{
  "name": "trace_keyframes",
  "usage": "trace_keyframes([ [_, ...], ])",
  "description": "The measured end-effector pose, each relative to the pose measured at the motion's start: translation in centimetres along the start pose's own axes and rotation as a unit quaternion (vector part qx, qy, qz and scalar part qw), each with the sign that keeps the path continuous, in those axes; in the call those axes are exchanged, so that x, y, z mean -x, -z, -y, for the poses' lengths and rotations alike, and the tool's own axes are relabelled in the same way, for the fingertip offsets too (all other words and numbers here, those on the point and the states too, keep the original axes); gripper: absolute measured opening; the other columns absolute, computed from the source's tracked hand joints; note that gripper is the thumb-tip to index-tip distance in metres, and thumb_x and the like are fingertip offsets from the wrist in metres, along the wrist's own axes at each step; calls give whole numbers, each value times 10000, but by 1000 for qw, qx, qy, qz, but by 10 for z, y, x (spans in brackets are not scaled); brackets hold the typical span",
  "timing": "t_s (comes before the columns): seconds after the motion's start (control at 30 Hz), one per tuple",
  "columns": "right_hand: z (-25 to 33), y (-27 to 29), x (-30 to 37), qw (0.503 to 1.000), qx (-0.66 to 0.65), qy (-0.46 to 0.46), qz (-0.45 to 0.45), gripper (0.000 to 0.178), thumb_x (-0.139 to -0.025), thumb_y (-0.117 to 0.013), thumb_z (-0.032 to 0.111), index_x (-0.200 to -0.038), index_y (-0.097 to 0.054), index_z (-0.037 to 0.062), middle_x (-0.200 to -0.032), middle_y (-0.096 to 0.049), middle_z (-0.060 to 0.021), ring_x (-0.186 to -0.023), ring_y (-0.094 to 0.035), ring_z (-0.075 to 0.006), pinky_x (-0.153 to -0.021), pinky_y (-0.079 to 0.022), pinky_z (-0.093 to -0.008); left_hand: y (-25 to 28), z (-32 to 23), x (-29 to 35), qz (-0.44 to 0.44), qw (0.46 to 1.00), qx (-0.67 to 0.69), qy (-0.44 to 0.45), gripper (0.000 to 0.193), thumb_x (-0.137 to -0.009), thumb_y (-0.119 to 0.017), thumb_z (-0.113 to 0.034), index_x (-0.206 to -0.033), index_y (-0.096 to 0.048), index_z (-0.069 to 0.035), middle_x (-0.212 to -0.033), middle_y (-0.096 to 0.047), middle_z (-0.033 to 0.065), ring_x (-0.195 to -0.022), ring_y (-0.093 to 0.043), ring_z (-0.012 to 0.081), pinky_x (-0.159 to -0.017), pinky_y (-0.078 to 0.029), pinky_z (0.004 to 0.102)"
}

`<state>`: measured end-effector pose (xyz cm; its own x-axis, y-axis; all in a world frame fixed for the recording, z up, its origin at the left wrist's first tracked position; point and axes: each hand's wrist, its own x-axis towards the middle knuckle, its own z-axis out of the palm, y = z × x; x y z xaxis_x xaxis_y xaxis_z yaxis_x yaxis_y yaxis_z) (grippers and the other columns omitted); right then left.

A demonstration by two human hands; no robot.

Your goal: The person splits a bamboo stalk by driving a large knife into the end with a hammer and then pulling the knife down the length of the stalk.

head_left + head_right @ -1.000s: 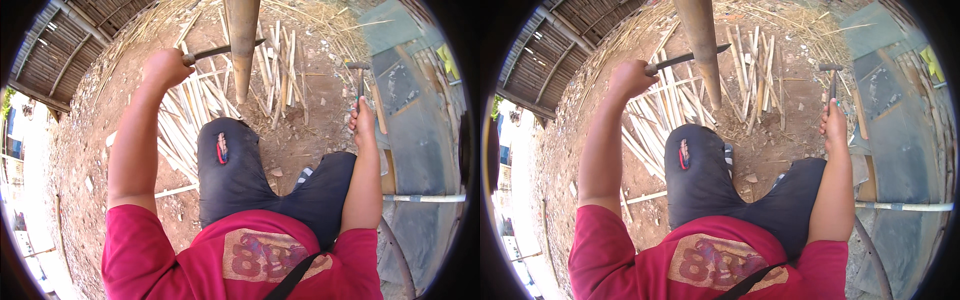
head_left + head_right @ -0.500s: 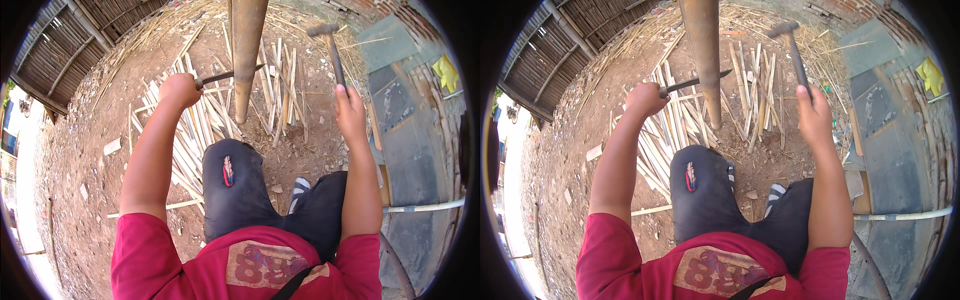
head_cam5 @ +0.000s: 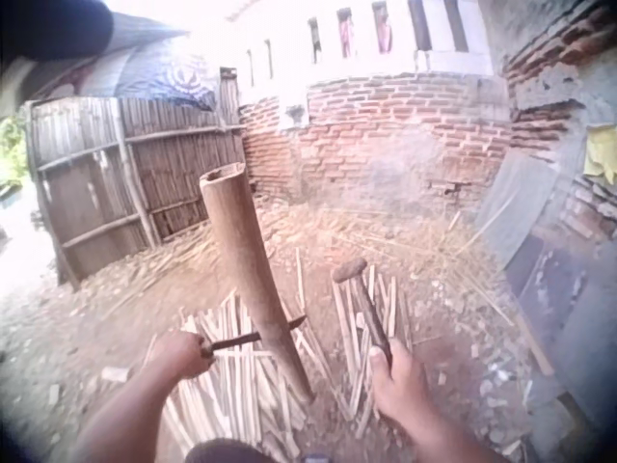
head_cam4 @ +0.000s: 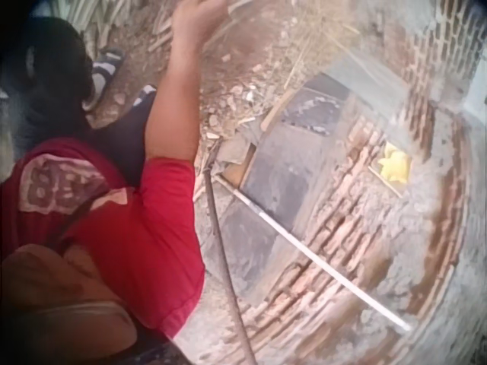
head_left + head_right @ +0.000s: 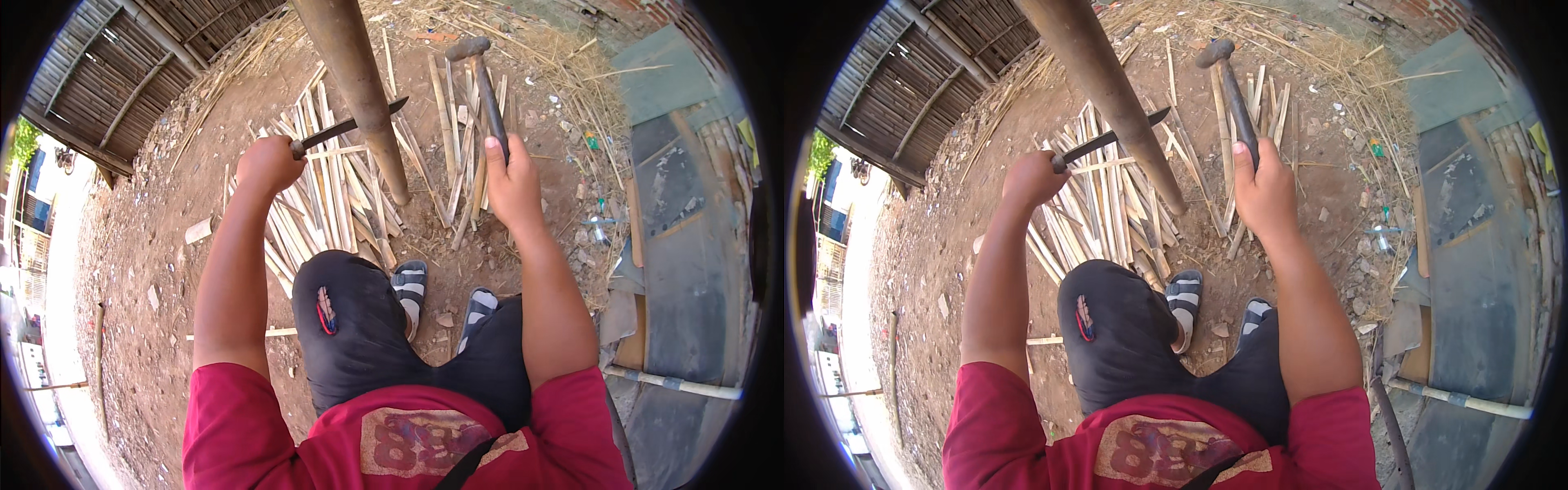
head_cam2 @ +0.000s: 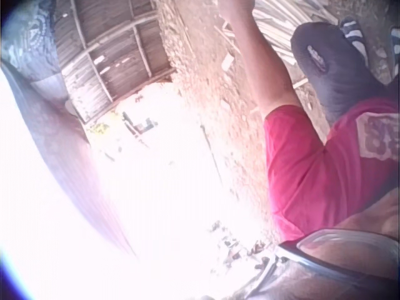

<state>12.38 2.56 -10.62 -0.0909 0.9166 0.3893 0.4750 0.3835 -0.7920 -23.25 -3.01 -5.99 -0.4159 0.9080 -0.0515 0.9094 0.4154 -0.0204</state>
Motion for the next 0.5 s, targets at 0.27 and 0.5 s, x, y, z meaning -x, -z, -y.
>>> trace_keyframes([
  [0.27,37,40,1,999,-30,3,-17,367,-1071,-566,392,-1038,-628,32,-698,-636,-109,-633,-647,-262,-609,-488,-408,11,-36,13,-10,1000,-15,5,298,-911,-689,-369,-1086,-753,-137,-1030,-762,122,-982,-729,314,-876,-584,458],
  [0.5,-51,-33,3,984,137,-76,89,376,-1080,-485,376,-1025,-582,17,-804,-698,-220,-768,-713,-438,-631,-524,-540,-9,-57,4,33,999,28,-15,282,-918,-652,-293,-1142,-750,-151,-1123,-754,124,-1041,-728,313,-913,-594,446],
])
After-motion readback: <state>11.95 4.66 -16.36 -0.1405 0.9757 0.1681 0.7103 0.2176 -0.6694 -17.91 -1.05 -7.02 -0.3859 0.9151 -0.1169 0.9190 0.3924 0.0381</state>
